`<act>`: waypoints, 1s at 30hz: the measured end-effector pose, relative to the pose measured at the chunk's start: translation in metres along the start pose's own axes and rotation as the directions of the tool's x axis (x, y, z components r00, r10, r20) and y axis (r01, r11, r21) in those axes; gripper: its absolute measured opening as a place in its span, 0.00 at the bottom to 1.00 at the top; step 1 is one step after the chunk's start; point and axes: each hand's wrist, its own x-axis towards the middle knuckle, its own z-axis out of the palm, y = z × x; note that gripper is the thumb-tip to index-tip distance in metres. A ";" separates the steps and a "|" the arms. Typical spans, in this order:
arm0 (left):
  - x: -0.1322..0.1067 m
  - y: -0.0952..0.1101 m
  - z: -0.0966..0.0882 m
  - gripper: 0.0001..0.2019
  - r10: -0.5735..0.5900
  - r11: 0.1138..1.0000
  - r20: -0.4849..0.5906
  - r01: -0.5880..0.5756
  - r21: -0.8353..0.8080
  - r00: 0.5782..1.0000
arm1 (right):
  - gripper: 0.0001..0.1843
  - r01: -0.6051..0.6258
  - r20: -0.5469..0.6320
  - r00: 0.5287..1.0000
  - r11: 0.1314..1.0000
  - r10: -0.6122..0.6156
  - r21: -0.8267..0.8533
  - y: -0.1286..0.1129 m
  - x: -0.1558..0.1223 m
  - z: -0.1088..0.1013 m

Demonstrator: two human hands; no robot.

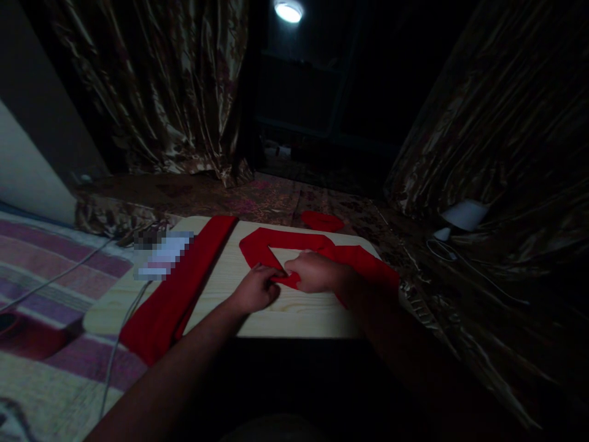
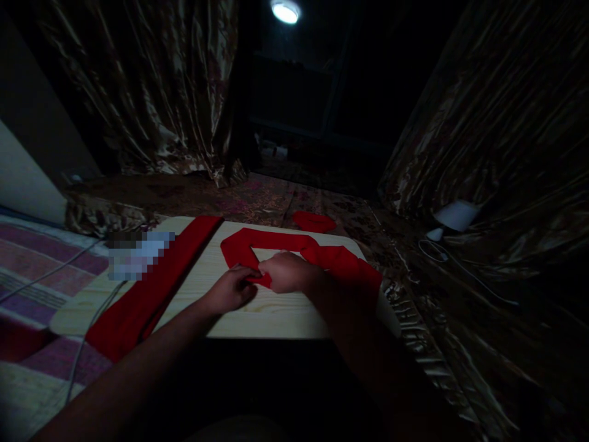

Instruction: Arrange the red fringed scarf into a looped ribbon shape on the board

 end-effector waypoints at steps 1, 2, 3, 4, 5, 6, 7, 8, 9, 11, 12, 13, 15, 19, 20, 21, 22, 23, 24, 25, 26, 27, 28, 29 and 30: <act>0.000 0.000 -0.001 0.20 -0.009 1.000 0.014 0.009 -0.027 1.000 | 0.18 0.026 0.028 0.999 0.999 -0.026 -0.022 -0.008 -0.007 -0.002; 0.000 0.000 -0.002 0.20 -0.024 0.998 0.026 0.025 -0.059 0.999 | 0.19 0.045 0.066 0.997 0.998 -0.042 -0.037 -0.016 -0.014 -0.002; 0.000 0.000 -0.002 0.20 -0.048 0.994 0.036 0.051 -0.094 0.998 | 0.20 0.060 0.109 0.992 0.998 -0.055 -0.038 -0.024 -0.020 -0.001; 0.000 -0.001 -0.003 0.20 -0.079 0.988 0.042 0.084 -0.129 0.996 | 0.20 0.078 0.157 0.985 0.997 -0.074 -0.019 -0.030 -0.024 0.002; 0.000 -0.001 -0.004 0.21 -0.112 0.980 0.042 0.117 -0.164 0.993 | 0.19 0.095 0.206 0.974 0.995 -0.098 0.023 -0.034 -0.028 0.005; -0.001 -0.002 -0.005 0.21 -0.142 0.970 0.037 0.147 -0.195 0.989 | 0.19 0.107 0.250 0.960 0.990 -0.126 0.086 -0.036 -0.030 0.010; -0.002 -0.003 -0.005 0.22 -0.167 0.960 0.031 0.169 -0.222 0.986 | 0.20 0.109 0.281 0.948 0.981 -0.150 0.158 -0.036 -0.031 0.014; -0.002 -0.003 -0.005 0.21 -0.185 0.952 0.017 0.184 -0.243 0.983 | 0.20 0.093 0.295 0.942 0.971 -0.158 0.222 -0.034 -0.032 0.018; -0.003 -0.004 -0.004 0.21 -0.203 0.947 -0.005 0.195 -0.257 0.979 | 0.20 0.061 0.286 0.948 0.962 -0.139 0.267 -0.030 -0.032 0.022; -0.003 -0.004 -0.004 0.19 -0.253 0.943 -0.090 0.225 -0.245 0.963 | 0.17 -0.035 0.206 0.978 0.960 -0.024 0.279 -0.017 -0.030 0.029; -0.002 -0.003 -0.004 0.18 -0.277 0.946 -0.134 0.245 -0.212 0.951 | 0.14 -0.092 0.142 0.988 0.964 0.057 0.250 -0.008 -0.029 0.031; 0.001 -0.003 -0.006 0.17 -0.292 0.951 -0.174 0.265 -0.161 0.941 | 0.12 -0.153 0.075 0.987 0.966 0.140 0.206 0.002 -0.026 0.032; 0.012 -0.003 -0.013 0.17 -0.285 0.957 -0.218 0.288 -0.018 0.933 | 0.10 -0.285 -0.054 0.955 0.953 0.292 0.104 0.024 -0.022 0.034; 0.048 -0.010 -0.031 0.21 -0.128 0.937 -0.127 0.162 0.310 0.984 | 0.12 -0.482 -0.253 0.849 0.876 0.465 -0.010 0.069 -0.011 0.037; 0.057 -0.015 -0.034 0.24 -0.093 0.919 -0.066 0.111 0.379 0.993 | 0.14 -0.504 -0.279 0.832 0.863 0.479 -0.020 0.079 -0.009 0.039; 0.065 -0.021 -0.035 0.28 -0.082 0.895 -0.008 0.077 0.439 0.997 | 0.17 -0.519 -0.279 0.824 0.854 0.493 -0.025 0.089 -0.008 0.041; 0.071 -0.028 -0.035 0.32 -0.107 0.867 0.047 0.070 0.493 0.993 | 0.19 -0.530 -0.247 0.825 0.848 0.509 -0.025 0.098 -0.007 0.043; 0.076 -0.037 -0.034 0.36 -0.155 0.845 0.096 0.082 0.528 0.983 | 0.22 -0.541 -0.196 0.827 0.841 0.528 -0.018 0.107 -0.006 0.045; 0.079 -0.046 -0.031 0.38 -0.207 0.827 0.138 0.098 0.554 0.969 | 0.23 -0.550 -0.139 0.827 0.835 0.544 -0.009 0.114 -0.006 0.048; 0.081 -0.054 -0.028 0.38 -0.262 0.809 0.155 0.129 0.573 0.952 | 0.22 -0.556 -0.093 0.828 0.831 0.553 -0.002 0.120 -0.007 0.050; 0.081 -0.062 -0.026 0.39 -0.333 0.790 0.163 0.181 0.586 0.929 | 0.20 -0.561 -0.072 0.826 0.828 0.559 -0.004 0.126 -0.008 0.052; 0.081 -0.069 -0.023 0.40 -0.359 0.780 0.168 0.196 0.594 0.918 | 0.18 -0.566 -0.077 0.822 0.824 0.564 -0.012 0.131 -0.010 0.054; 0.080 -0.074 -0.021 0.40 -0.370 0.772 0.170 0.200 0.604 0.913 | 0.16 -0.575 -0.099 0.816 0.818 0.570 -0.025 0.135 -0.013 0.055; 0.080 -0.078 -0.019 0.40 -0.374 0.766 0.171 0.200 0.611 0.911 | 0.15 -0.588 -0.126 0.805 0.808 0.580 -0.036 0.138 -0.017 0.056; 0.079 -0.081 -0.018 0.40 -0.369 0.762 0.171 0.192 0.618 0.913 | 0.15 -0.600 -0.146 0.794 0.799 0.590 -0.040 0.142 -0.021 0.057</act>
